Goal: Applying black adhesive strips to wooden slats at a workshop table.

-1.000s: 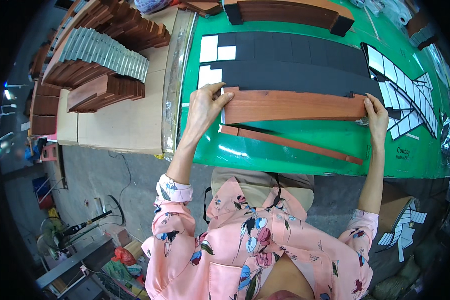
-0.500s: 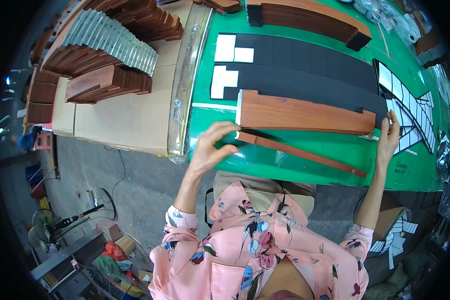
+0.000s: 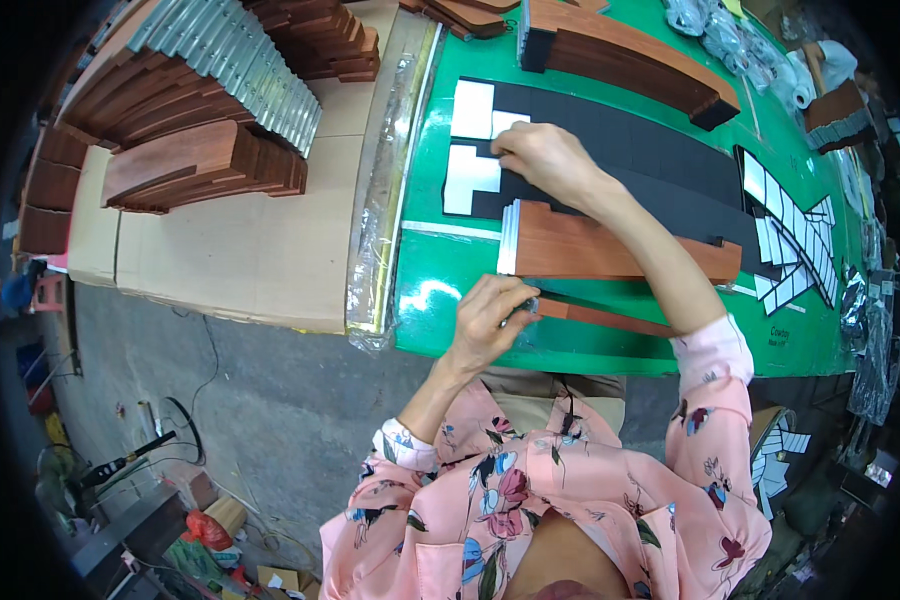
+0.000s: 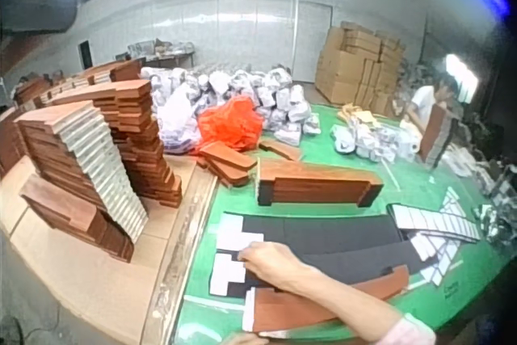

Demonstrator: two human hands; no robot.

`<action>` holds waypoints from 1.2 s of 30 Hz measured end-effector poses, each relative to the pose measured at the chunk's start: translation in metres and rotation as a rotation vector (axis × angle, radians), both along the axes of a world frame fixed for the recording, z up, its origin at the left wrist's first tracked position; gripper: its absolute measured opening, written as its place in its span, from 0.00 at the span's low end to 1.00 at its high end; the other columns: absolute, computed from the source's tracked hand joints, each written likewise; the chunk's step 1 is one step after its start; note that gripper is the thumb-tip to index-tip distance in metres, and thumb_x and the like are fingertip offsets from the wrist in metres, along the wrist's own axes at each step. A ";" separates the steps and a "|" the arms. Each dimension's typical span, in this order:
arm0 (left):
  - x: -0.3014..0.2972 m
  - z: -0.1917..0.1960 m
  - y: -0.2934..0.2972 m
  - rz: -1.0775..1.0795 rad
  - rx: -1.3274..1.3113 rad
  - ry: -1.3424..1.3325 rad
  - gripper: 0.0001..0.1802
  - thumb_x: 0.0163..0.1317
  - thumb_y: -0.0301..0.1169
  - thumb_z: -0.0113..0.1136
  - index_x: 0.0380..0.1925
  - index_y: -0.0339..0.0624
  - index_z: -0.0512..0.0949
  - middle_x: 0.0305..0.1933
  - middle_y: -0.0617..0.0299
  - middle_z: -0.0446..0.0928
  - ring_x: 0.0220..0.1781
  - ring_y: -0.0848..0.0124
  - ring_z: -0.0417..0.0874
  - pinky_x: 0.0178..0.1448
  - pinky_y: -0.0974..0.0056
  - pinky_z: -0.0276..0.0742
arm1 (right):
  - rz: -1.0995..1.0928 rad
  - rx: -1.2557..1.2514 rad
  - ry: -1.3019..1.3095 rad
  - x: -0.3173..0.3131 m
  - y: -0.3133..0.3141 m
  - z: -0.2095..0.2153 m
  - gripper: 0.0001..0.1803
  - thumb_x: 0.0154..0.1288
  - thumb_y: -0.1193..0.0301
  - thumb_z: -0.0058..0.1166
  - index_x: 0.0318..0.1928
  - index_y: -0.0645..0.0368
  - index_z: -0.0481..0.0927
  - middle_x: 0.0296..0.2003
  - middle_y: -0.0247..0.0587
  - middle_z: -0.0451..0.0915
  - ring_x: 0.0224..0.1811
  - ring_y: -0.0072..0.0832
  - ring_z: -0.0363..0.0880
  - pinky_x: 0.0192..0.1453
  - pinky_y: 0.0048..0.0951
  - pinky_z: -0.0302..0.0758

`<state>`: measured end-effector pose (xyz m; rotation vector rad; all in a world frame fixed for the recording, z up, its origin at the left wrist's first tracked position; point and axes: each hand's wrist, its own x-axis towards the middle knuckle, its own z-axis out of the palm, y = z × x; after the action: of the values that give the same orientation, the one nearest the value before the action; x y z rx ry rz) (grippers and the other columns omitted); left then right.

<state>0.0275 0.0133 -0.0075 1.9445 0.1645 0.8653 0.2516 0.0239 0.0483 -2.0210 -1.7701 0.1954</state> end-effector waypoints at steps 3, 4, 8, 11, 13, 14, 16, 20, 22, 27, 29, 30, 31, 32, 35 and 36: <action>0.005 -0.006 -0.001 -0.015 -0.025 -0.022 0.20 0.36 0.20 0.71 0.35 0.39 0.80 0.35 0.56 0.78 0.36 0.60 0.79 0.37 0.62 0.75 | 0.025 -0.158 -0.190 0.006 0.021 -0.022 0.09 0.55 0.73 0.59 0.35 0.64 0.78 0.35 0.50 0.80 0.38 0.46 0.80 0.40 0.40 0.78; 0.004 -0.006 -0.001 -0.029 -0.024 -0.040 0.20 0.38 0.21 0.71 0.36 0.39 0.80 0.36 0.57 0.78 0.35 0.61 0.79 0.36 0.62 0.75 | 0.033 -0.161 -0.195 0.004 0.024 -0.022 0.09 0.55 0.73 0.59 0.35 0.64 0.78 0.35 0.50 0.80 0.38 0.46 0.80 0.40 0.40 0.78; 0.002 -0.005 0.001 -0.049 -0.042 -0.048 0.20 0.38 0.22 0.71 0.36 0.39 0.80 0.35 0.57 0.77 0.34 0.61 0.78 0.36 0.62 0.74 | 0.071 -0.113 -0.286 -0.001 0.027 -0.026 0.05 0.51 0.79 0.55 0.30 0.67 0.77 0.31 0.53 0.79 0.36 0.45 0.82 0.37 0.38 0.80; 0.002 -0.006 0.002 -0.060 -0.070 -0.036 0.20 0.37 0.21 0.71 0.35 0.39 0.81 0.35 0.57 0.77 0.34 0.61 0.78 0.36 0.62 0.74 | 0.103 -0.072 -0.378 -0.004 0.027 -0.028 0.04 0.50 0.81 0.53 0.29 0.68 0.76 0.29 0.53 0.79 0.33 0.44 0.82 0.36 0.37 0.81; 0.002 -0.007 0.003 -0.066 -0.078 -0.040 0.19 0.37 0.21 0.71 0.35 0.39 0.81 0.35 0.57 0.77 0.34 0.61 0.78 0.36 0.62 0.74 | 0.128 -0.059 -0.436 -0.005 0.027 -0.030 0.03 0.50 0.81 0.52 0.28 0.68 0.76 0.28 0.53 0.79 0.32 0.44 0.82 0.36 0.36 0.81; 0.002 -0.007 0.004 -0.063 -0.077 -0.046 0.19 0.37 0.22 0.71 0.35 0.39 0.81 0.35 0.57 0.77 0.34 0.61 0.78 0.36 0.62 0.74 | 0.149 -0.049 -0.471 -0.005 0.028 -0.032 0.03 0.50 0.81 0.52 0.28 0.67 0.74 0.27 0.51 0.77 0.32 0.43 0.81 0.33 0.35 0.81; 0.002 -0.007 0.004 -0.063 -0.075 -0.050 0.19 0.37 0.22 0.71 0.35 0.39 0.80 0.35 0.57 0.77 0.34 0.61 0.78 0.36 0.62 0.74 | 0.167 -0.039 -0.505 -0.003 0.030 -0.033 0.03 0.51 0.80 0.51 0.29 0.67 0.73 0.27 0.50 0.76 0.31 0.43 0.81 0.31 0.35 0.80; 0.004 -0.007 0.003 -0.051 -0.061 -0.050 0.19 0.38 0.22 0.71 0.35 0.38 0.80 0.35 0.57 0.78 0.34 0.61 0.78 0.36 0.62 0.74 | 0.029 -0.102 -0.292 0.010 0.032 -0.032 0.06 0.52 0.76 0.51 0.29 0.66 0.77 0.28 0.57 0.80 0.33 0.47 0.81 0.36 0.39 0.80; 0.006 -0.007 0.001 -0.050 -0.066 -0.044 0.18 0.38 0.20 0.70 0.35 0.38 0.80 0.35 0.56 0.78 0.35 0.61 0.78 0.36 0.62 0.74 | -0.102 -0.120 -0.013 0.029 0.029 -0.036 0.11 0.54 0.70 0.49 0.35 0.61 0.81 0.30 0.57 0.81 0.35 0.51 0.80 0.38 0.41 0.79; 0.004 -0.001 0.001 -0.076 -0.064 -0.016 0.18 0.39 0.19 0.69 0.35 0.37 0.80 0.35 0.55 0.78 0.35 0.61 0.79 0.38 0.62 0.75 | -0.351 -0.046 0.786 0.023 -0.008 0.004 0.14 0.67 0.68 0.44 0.44 0.66 0.77 0.34 0.39 0.81 0.36 0.24 0.83 0.39 0.24 0.79; 0.002 -0.002 0.002 -0.025 -0.046 -0.010 0.18 0.40 0.19 0.69 0.35 0.37 0.80 0.35 0.56 0.78 0.36 0.62 0.79 0.38 0.63 0.75 | -0.350 -0.050 0.888 0.004 -0.038 0.030 0.15 0.70 0.68 0.42 0.48 0.66 0.73 0.40 0.43 0.79 0.39 0.27 0.82 0.43 0.23 0.79; 0.001 -0.003 0.002 -0.028 -0.047 -0.008 0.17 0.42 0.20 0.70 0.36 0.38 0.80 0.36 0.56 0.79 0.37 0.64 0.80 0.37 0.65 0.76 | -0.347 -0.038 1.038 -0.001 -0.057 0.035 0.14 0.70 0.68 0.43 0.48 0.66 0.73 0.40 0.43 0.79 0.39 0.27 0.82 0.44 0.24 0.79; 0.001 -0.004 0.001 -0.037 -0.047 -0.008 0.17 0.42 0.20 0.70 0.36 0.38 0.80 0.36 0.56 0.79 0.37 0.64 0.80 0.37 0.65 0.76 | -0.335 -0.023 1.188 -0.007 -0.076 0.040 0.14 0.70 0.68 0.44 0.48 0.66 0.73 0.41 0.43 0.79 0.39 0.27 0.82 0.46 0.24 0.79; 0.001 -0.005 0.000 -0.036 -0.055 -0.014 0.17 0.43 0.21 0.70 0.37 0.38 0.80 0.37 0.56 0.79 0.37 0.65 0.80 0.36 0.65 0.76 | -0.343 -0.017 1.189 -0.015 -0.098 0.041 0.14 0.70 0.68 0.44 0.48 0.66 0.73 0.41 0.43 0.79 0.39 0.27 0.82 0.46 0.24 0.79; 0.001 -0.005 -0.006 -0.025 -0.044 -0.001 0.17 0.44 0.22 0.71 0.37 0.38 0.80 0.38 0.56 0.79 0.35 0.67 0.80 0.34 0.68 0.75 | -0.228 0.158 1.378 -0.047 -0.153 0.041 0.13 0.70 0.70 0.46 0.49 0.66 0.73 0.41 0.42 0.79 0.41 0.26 0.81 0.47 0.26 0.79; 0.000 -0.004 -0.009 0.011 -0.045 0.000 0.16 0.44 0.21 0.71 0.37 0.38 0.80 0.38 0.56 0.79 0.34 0.68 0.80 0.33 0.68 0.75 | -0.314 0.190 1.370 -0.061 -0.165 0.041 0.12 0.70 0.72 0.47 0.49 0.66 0.74 0.40 0.42 0.79 0.42 0.26 0.80 0.48 0.27 0.79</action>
<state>0.0274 0.0043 -0.0119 1.9039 0.1931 0.8616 0.1908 -0.1414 0.0895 -1.3285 -0.5627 0.9694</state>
